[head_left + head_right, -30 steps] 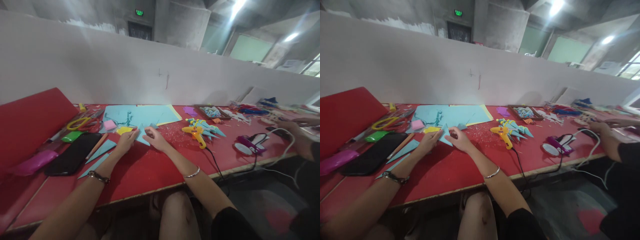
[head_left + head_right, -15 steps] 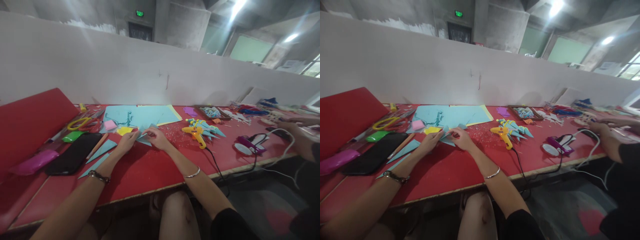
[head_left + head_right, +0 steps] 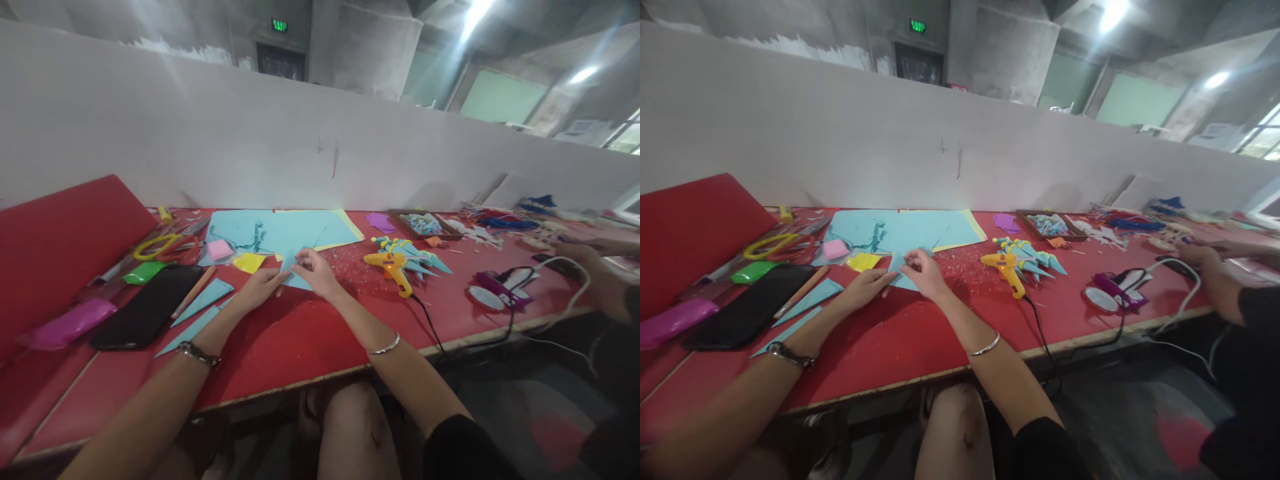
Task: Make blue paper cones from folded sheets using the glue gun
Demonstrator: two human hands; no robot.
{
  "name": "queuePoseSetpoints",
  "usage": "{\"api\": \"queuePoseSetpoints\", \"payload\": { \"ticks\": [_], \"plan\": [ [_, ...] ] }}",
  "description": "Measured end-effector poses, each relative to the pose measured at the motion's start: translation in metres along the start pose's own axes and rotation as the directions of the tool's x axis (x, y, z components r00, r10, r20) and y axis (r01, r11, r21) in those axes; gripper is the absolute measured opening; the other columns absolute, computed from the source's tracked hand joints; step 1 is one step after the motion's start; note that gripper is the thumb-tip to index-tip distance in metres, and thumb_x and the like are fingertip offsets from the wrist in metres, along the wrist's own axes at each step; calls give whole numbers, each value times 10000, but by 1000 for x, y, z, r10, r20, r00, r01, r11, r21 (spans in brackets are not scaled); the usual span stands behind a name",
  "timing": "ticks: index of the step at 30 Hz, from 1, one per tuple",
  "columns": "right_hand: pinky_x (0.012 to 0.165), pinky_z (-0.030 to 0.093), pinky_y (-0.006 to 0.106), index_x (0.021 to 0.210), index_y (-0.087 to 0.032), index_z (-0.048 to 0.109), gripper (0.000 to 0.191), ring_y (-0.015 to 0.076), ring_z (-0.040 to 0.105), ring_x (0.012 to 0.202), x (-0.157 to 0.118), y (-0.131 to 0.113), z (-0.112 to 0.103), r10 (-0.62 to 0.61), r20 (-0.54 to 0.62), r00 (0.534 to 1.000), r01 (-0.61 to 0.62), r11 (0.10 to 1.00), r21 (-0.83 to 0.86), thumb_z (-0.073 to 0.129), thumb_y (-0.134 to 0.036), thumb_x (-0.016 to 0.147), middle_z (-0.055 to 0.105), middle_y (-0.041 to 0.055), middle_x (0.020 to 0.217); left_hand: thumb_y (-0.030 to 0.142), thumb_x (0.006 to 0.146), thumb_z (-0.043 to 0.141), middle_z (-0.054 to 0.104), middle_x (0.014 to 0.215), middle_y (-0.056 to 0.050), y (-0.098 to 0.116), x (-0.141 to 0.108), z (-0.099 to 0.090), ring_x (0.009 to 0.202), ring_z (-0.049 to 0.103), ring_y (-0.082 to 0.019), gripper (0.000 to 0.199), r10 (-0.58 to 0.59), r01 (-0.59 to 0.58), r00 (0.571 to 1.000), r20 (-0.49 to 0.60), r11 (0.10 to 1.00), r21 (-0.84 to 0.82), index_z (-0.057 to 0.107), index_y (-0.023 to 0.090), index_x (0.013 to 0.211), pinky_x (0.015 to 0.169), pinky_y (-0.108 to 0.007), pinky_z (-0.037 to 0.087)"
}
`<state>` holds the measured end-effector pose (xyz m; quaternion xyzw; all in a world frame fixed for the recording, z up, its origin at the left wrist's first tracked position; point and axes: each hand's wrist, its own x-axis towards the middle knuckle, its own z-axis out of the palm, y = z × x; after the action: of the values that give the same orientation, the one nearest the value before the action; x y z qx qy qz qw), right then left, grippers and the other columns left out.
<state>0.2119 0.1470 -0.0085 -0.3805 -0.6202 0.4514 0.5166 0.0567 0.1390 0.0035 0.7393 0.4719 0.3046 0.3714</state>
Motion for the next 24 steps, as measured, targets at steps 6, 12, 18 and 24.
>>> {"api": "queuePoseSetpoints", "payload": {
  "ticks": [6,12,18,24],
  "plan": [
    [491,304,202,1019,-207,448,297,76,386,494,-2,-2,1,-47,33,998,45,997,60,505,-213,728,452,-62,605,542,738,411,417,305,34,-4,2,0,329,351,-75,471,-69,69,996,-50,997,-18,500,171,461,400,-206,267],
    [607,372,226,945,-201,586,222,88,415,565,-3,-7,-3,-194,125,973,204,977,-69,399,-213,826,463,-34,629,553,781,329,322,267,47,-3,0,-2,292,276,-65,517,-95,90,993,-65,994,-67,400,187,424,369,-206,228],
    [799,404,269,782,-176,634,133,129,538,810,-2,-5,-4,-229,166,959,243,968,-68,522,-245,759,605,22,821,578,788,290,324,307,44,-7,2,-4,333,289,-69,537,-46,46,999,5,990,-131,449,176,471,385,-207,227],
    [659,399,238,637,-154,588,226,100,494,636,-2,-4,-3,-139,70,988,146,985,-95,568,-365,716,565,-18,643,534,770,325,455,462,32,-5,3,1,431,410,-90,436,25,-8,995,91,983,-185,529,163,667,455,-217,344]
  ]
}}
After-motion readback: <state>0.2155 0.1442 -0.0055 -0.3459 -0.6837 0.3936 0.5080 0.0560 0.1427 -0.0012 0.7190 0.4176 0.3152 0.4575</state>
